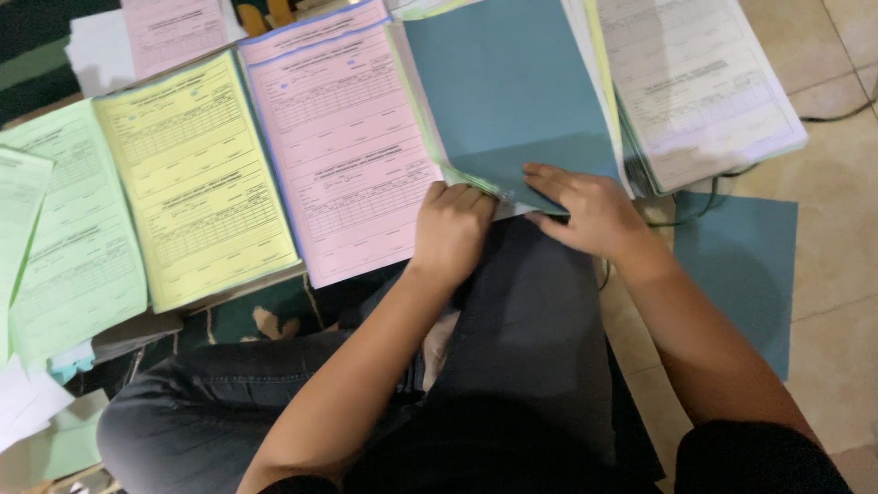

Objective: The person sits on the floor and organizes a large stack of multi-colored documents. They repeatedly pick up sheets, flip through them, and place them into separate piles on the floor.

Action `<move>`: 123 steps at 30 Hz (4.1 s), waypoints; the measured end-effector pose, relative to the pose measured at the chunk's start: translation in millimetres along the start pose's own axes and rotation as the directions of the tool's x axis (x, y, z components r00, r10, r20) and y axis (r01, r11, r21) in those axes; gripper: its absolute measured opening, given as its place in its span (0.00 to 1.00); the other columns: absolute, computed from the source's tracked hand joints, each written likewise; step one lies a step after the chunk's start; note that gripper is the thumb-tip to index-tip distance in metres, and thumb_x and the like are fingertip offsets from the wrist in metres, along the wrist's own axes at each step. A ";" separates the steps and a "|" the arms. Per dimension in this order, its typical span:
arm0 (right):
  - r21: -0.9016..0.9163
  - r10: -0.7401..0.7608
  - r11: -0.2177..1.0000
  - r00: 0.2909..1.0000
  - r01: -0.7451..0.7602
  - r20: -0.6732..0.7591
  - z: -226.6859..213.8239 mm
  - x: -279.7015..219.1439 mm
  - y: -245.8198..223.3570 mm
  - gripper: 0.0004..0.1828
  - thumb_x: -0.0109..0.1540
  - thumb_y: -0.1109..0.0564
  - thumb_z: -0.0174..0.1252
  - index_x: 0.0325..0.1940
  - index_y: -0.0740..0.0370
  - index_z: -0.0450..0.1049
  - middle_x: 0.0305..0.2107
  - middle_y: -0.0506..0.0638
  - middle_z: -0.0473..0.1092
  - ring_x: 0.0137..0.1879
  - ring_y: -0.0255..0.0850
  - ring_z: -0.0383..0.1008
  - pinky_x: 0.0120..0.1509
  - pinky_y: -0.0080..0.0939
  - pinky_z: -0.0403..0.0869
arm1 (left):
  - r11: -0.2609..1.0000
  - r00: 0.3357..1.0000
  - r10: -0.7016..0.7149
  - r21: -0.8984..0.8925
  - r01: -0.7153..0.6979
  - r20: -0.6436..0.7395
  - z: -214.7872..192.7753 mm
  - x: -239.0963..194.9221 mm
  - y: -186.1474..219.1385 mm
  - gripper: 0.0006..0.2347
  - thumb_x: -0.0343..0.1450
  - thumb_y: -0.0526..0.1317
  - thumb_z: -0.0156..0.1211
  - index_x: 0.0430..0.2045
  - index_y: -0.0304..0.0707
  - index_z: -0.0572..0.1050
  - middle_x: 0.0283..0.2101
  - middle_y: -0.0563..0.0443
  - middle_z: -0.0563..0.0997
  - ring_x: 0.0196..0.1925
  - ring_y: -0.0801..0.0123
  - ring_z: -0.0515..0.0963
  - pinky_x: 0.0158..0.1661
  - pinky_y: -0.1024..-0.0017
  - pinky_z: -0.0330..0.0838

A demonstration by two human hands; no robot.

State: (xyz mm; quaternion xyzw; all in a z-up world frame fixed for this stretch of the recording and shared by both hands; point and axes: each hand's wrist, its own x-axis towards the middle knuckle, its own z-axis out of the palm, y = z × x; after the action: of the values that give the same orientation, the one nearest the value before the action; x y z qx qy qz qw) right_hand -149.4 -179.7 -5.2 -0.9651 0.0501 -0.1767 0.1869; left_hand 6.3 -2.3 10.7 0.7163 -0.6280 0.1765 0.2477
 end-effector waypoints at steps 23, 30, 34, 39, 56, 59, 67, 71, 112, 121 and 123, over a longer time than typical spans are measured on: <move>-0.311 -0.101 0.942 0.991 0.124 0.090 86.6 100.9 -157.0 0.21 0.62 0.65 0.53 0.58 0.52 0.75 0.39 0.52 0.79 0.37 0.50 0.82 0.35 0.51 0.79 | 0.968 0.929 -0.225 0.176 0.178 0.294 -113.1 -137.8 -123.6 0.16 0.53 0.56 0.76 0.30 0.58 0.85 0.39 0.55 0.82 0.43 0.58 0.81 0.43 0.61 0.71; -0.144 -0.118 0.981 0.990 0.127 0.075 103.4 77.4 -186.0 0.20 0.70 0.57 0.51 0.65 0.70 0.68 0.61 0.67 0.69 0.60 0.62 0.74 0.55 0.61 0.77 | 0.982 0.986 -0.168 0.087 0.166 0.018 -100.4 -147.5 -128.7 0.02 0.60 0.46 0.68 0.15 0.60 0.82 0.20 0.63 0.80 0.28 0.68 0.80 0.39 0.62 0.70; -0.165 0.074 0.986 0.967 -0.034 0.245 106.9 72.0 -179.8 0.27 0.61 0.59 0.55 0.65 0.68 0.70 0.64 0.65 0.68 0.63 0.64 0.71 0.62 0.66 0.72 | 0.985 0.968 -0.155 0.047 0.167 -0.198 -109.7 -144.3 -113.9 0.06 0.66 0.46 0.64 0.18 0.56 0.77 0.24 0.62 0.78 0.34 0.67 0.78 0.40 0.61 0.66; -0.302 0.098 0.951 0.990 -0.064 0.099 135.2 53.1 -78.9 0.19 0.65 0.54 0.55 0.57 0.65 0.78 0.39 0.63 0.78 0.48 0.61 0.80 0.50 0.58 0.78 | 0.975 0.945 -0.175 0.083 0.205 -0.277 -131.2 -148.6 -139.4 0.02 0.62 0.39 0.67 0.20 0.49 0.78 0.28 0.56 0.81 0.35 0.62 0.79 0.34 0.61 0.70; -0.181 -0.259 0.956 0.952 0.229 -0.165 102.4 231.6 -299.5 0.15 0.67 0.73 0.56 0.57 0.75 0.78 0.38 0.66 0.78 0.37 0.54 0.76 0.39 0.50 0.75 | 0.816 0.767 -0.576 0.235 0.527 0.282 -211.5 -251.4 -252.8 0.20 0.54 0.49 0.79 0.38 0.47 0.84 0.44 0.51 0.80 0.47 0.55 0.80 0.46 0.60 0.77; -0.119 -0.234 0.963 0.969 0.242 0.077 149.4 245.1 -305.6 0.22 0.62 0.73 0.51 0.60 0.67 0.76 0.42 0.66 0.78 0.47 0.64 0.79 0.50 0.62 0.77 | 0.816 0.757 -0.576 0.272 0.510 0.309 -214.0 -253.1 -254.2 0.17 0.57 0.53 0.79 0.37 0.55 0.86 0.46 0.55 0.83 0.48 0.58 0.82 0.45 0.63 0.78; -0.067 -0.126 0.985 0.932 0.158 0.340 186.5 211.7 -326.8 0.18 0.68 0.60 0.49 0.62 0.62 0.74 0.40 0.67 0.78 0.46 0.67 0.79 0.46 0.70 0.76 | 0.829 0.793 -0.553 0.271 0.490 0.256 -192.2 -258.5 -256.9 0.03 0.66 0.47 0.68 0.29 0.57 0.85 0.32 0.59 0.86 0.38 0.59 0.86 0.42 0.60 0.74; -0.195 -0.163 0.957 0.954 0.215 0.252 202.2 198.1 -330.7 0.20 0.67 0.53 0.50 0.62 0.62 0.71 0.42 0.68 0.76 0.43 0.68 0.79 0.45 0.71 0.76 | 0.849 0.912 -0.383 0.334 0.410 -0.147 -188.0 -251.4 -255.6 0.04 0.63 0.46 0.65 0.16 0.62 0.82 0.21 0.60 0.82 0.34 0.63 0.81 0.42 0.57 0.65; 0.145 0.259 0.944 0.938 -0.297 0.231 211.1 216.9 -278.7 0.22 0.73 0.51 0.56 0.45 0.79 0.76 0.28 0.72 0.74 0.40 0.67 0.78 0.37 0.59 0.72 | -0.381 -0.133 -0.921 -0.778 0.500 0.366 -264.3 -382.2 -252.5 0.28 0.73 0.52 0.62 0.41 0.10 0.76 0.28 0.29 0.82 0.25 0.61 0.83 0.28 0.64 0.80; 0.094 0.169 0.983 0.973 -0.155 -0.159 173.7 244.6 -312.5 0.11 0.74 0.61 0.58 0.46 0.76 0.77 0.30 0.67 0.74 0.39 0.62 0.78 0.38 0.57 0.72 | -0.239 -0.060 -0.953 -0.613 0.753 0.298 -246.4 -365.3 -253.1 0.18 0.71 0.48 0.54 0.15 0.33 0.78 0.13 0.47 0.76 0.17 0.60 0.79 0.28 0.66 0.75; -0.088 -0.082 0.995 0.905 0.050 -0.418 156.6 272.8 -321.2 0.13 0.75 0.62 0.63 0.43 0.78 0.75 0.28 0.72 0.71 0.39 0.73 0.75 0.38 0.62 0.71 | -0.141 -0.005 -0.976 -0.618 0.774 0.217 -243.1 -360.0 -254.4 0.19 0.73 0.45 0.52 0.08 0.44 0.72 0.07 0.55 0.69 0.07 0.76 0.61 0.16 0.79 0.62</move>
State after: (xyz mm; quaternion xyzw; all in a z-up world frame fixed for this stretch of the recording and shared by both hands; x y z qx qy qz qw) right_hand 171.2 126.8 68.4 -0.9116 0.0631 -0.3851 0.1291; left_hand 217.9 452.8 -28.1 0.7822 0.0821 -0.1347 0.6028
